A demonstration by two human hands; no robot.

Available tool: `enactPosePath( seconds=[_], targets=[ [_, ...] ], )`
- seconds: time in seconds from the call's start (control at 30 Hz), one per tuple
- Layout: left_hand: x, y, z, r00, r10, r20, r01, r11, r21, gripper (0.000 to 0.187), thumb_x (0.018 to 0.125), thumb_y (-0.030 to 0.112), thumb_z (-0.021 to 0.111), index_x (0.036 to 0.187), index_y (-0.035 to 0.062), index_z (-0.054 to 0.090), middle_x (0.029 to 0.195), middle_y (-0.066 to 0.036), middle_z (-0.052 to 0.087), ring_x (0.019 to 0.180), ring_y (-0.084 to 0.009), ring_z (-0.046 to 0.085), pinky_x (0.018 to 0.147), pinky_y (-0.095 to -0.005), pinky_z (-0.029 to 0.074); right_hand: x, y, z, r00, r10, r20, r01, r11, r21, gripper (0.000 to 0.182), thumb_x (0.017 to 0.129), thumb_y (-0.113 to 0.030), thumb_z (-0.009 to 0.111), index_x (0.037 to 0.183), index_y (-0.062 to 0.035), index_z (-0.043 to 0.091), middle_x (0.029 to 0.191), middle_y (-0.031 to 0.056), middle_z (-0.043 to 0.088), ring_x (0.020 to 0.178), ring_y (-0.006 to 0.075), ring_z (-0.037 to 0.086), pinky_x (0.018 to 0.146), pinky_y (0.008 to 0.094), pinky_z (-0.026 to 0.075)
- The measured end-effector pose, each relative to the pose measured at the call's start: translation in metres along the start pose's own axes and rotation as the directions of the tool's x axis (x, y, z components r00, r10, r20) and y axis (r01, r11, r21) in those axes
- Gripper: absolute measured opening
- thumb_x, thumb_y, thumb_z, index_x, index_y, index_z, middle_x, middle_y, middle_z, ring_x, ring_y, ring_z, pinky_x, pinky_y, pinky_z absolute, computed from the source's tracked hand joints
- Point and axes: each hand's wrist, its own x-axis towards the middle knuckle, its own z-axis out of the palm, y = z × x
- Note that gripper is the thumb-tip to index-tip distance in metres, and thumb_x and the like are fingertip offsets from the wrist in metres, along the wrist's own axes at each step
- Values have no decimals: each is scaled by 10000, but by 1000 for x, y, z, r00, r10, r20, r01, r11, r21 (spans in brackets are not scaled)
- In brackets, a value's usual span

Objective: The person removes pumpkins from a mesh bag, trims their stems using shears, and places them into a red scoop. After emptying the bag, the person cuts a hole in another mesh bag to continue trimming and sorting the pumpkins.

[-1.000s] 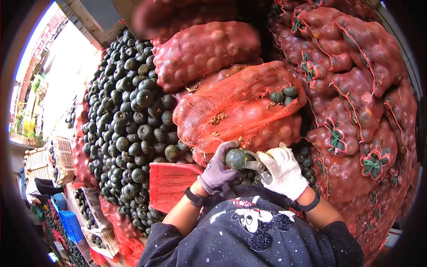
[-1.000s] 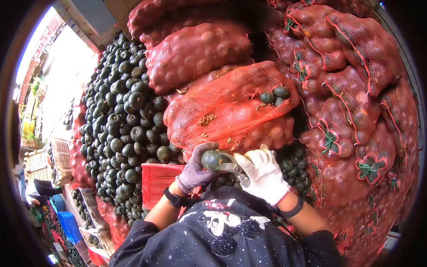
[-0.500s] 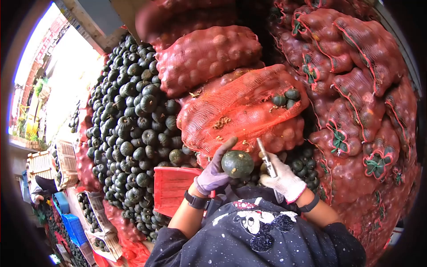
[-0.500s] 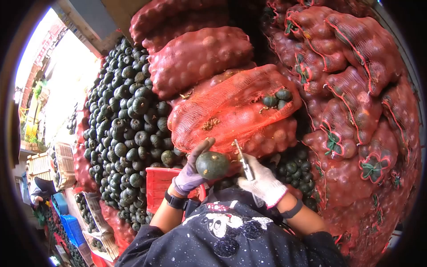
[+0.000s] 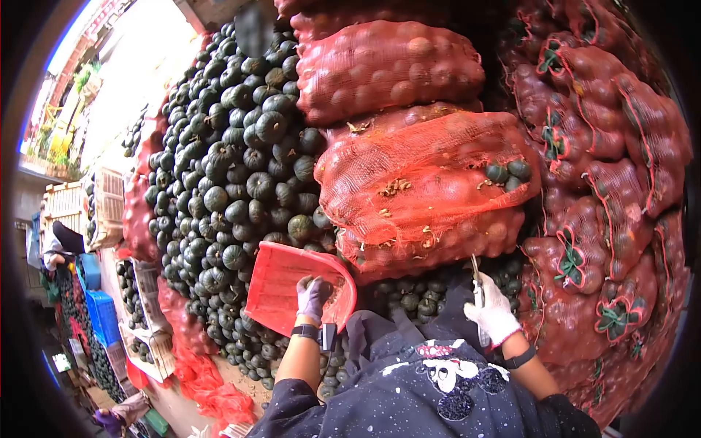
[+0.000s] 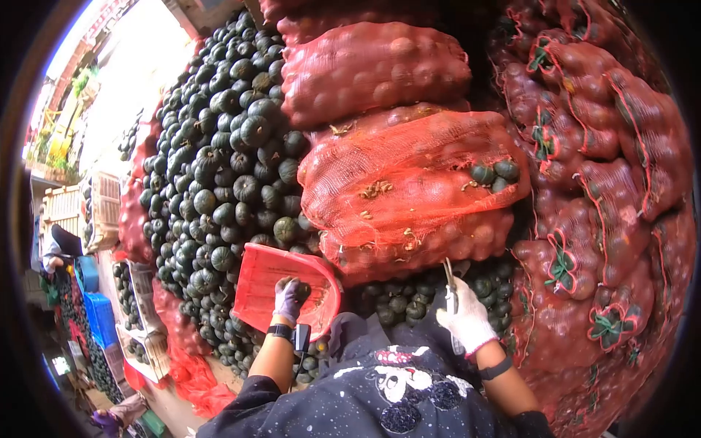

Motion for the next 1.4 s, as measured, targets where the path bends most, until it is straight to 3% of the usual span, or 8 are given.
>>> enactPosePath(
  seconds=[0.17, 0.37, 0.4, 0.63, 0.87, 1.0, 1.13, 1.4],
  targets=[
    [65, -35, -26, 963, 204, -178, -130, 925, 356, 775, 964, 554, 555, 1457, -17, 376, 1441, -193, 449, 1296, -302, 497, 1098, -379, 397, 9, 17, 17, 972, 172, 163, -168, 985, -34, 788, 702, -293, 731, 1412, -96, 453, 1227, 206, 625, 1144, 392, 608, 997, 450, 489],
    [69, 21, 109, 744, 654, 134, -624, 610, 489, 685, 986, 212, 643, 1543, 33, 287, 1549, -177, 350, 1408, -275, 393, 1150, -385, 346, 14, 53, 31, 973, 175, 153, -185, 981, 53, 771, 714, -313, 758, 1404, -129, 466, 1161, 160, 648, 1044, 364, 651, 931, 445, 523],
    [81, 13, 138, 716, 659, 229, -697, 690, 194, 601, 986, 144, 634, 1504, 21, 355, 1496, -146, 441, 1346, -235, 469, 1107, -357, 404, 11, 65, 33, 962, 235, 139, -251, 962, 111, 769, 722, -318, 763, 1406, -131, 464, 1140, 148, 649, 1021, 350, 657, 927, 435, 525],
    [-1, 7, 346, 546, 219, 809, -594, 782, 189, 346, 988, 151, 622, 1299, 3, 589, 1194, -112, 676, 1120, -183, 637, 985, -320, 493, -18, 125, 13, 917, 395, 54, -331, 680, 655, 649, 796, -182, 743, 1365, -75, 450, 910, 42, 575, 787, 170, 612, 704, 323, 550],
    [-22, -62, 577, -80, 128, 988, -986, 133, -98, 372, 907, 215, 625, 1253, 78, 617, 1157, -161, 646, 1078, -355, 613, 929, -455, 503, -66, 193, -11, 780, 625, 22, -353, 411, 841, 622, 806, -46, 677, 1370, -49, 414, 922, 3, 547, 768, 112, 572, 660, 268, 506],
    [-24, -132, 685, 50, 115, 992, -887, -452, 97, 622, 763, 275, 733, 1343, 171, 532, 1352, -94, 511, 1240, -321, 490, 980, -483, 448, -60, 222, -27, 684, 729, 13, -407, 366, 837, 574, 782, -10, 676, 1309, -55, 454, 919, -2, 573, 759, 82, 574, 671, 250, 507],
    [-13, -163, 716, 318, 128, 939, -888, -308, 342, 775, 650, 330, 866, 1342, 206, 539, 1292, -126, 492, 1205, -371, 483, 958, -503, 486, -55, 282, 18, 698, 710, -97, -273, 389, 880, 598, 765, -26, 694, 1313, -59, 455, 890, -5, 563, 736, 90, 560, 667, 255, 497],
    [2, -101, 622, 192, -87, 977, -968, 148, 204, 839, 627, 358, 895, 1357, 94, 578, 1229, -176, 612, 1177, -343, 575, 1024, -438, 471, -7, 262, 8, 739, 674, -6, -327, 367, 871, 592, 743, -94, 722, 1284, -59, 483, 861, 13, 546, 743, 129, 563, 670, 294, 503]
  ],
)
